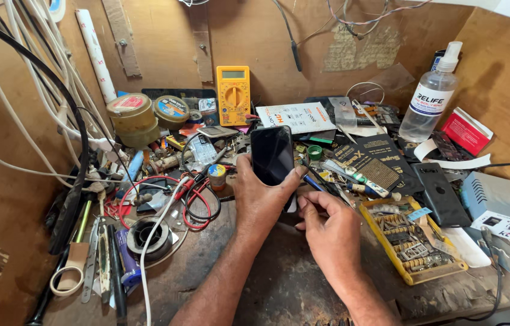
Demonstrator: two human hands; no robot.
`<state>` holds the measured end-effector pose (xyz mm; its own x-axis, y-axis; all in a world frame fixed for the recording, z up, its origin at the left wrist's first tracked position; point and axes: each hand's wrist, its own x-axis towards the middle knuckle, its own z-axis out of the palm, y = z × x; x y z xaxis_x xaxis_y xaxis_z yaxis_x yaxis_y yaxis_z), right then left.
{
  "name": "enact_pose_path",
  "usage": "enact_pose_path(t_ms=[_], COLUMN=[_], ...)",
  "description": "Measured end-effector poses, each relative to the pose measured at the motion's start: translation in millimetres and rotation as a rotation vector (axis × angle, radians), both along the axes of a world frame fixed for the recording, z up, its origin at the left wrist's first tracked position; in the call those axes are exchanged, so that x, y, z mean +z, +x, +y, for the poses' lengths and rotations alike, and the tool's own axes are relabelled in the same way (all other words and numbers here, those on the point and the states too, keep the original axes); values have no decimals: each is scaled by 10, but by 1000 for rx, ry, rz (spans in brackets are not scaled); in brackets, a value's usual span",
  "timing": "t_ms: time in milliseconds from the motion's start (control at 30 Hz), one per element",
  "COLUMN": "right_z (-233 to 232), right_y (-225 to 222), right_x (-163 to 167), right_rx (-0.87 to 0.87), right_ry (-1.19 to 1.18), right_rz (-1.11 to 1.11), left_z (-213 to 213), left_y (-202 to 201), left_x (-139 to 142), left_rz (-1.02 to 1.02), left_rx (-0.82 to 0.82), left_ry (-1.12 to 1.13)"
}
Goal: The person holds a smartphone at a cluttered repair workbench and pries along its edge with a small hand tool, turning the phone to work on different sides. They occasionally reposition the phone and pick at its seam, continuing the same prying work throughout the clip.
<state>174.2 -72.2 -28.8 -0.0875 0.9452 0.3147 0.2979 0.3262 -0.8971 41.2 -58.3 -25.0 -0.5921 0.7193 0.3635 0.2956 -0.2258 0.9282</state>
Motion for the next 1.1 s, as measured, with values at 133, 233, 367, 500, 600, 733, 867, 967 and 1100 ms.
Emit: enact_pose_path(t_ms=[133,233,367,500,600,733,867,967,1100], right_z=[-49,-60,-65,-70,-65,-64,-76,-88,-84], right_y=[-15,-19,-12,-10,-23,-31,-40,-55,-59], right_x=[61,85,83,65,62,68,62,46,34], right_rx=[-53,-66,-63,-68,-70,-93,-100,-119,-132], right_ry=[83,240,174,217,216,150,173,293,359], right_rz=[-160,-248,-331,-362,-348,-359,-354,-403,-460], left_z=[1,11,5,-5,-9,-14,-7,-16,-34], left_y=[5,1,0,18,26,27,36,29,43], left_x=[-24,-33,-38,-24,-11,-8,-12,-7,16], left_rz=[41,61,58,100,75,54,63,84,74], left_rx=[-5,12,3,21,7,-3,-2,6,0], left_ry=[0,7,12,4,-27,-22,-6,-8,-27])
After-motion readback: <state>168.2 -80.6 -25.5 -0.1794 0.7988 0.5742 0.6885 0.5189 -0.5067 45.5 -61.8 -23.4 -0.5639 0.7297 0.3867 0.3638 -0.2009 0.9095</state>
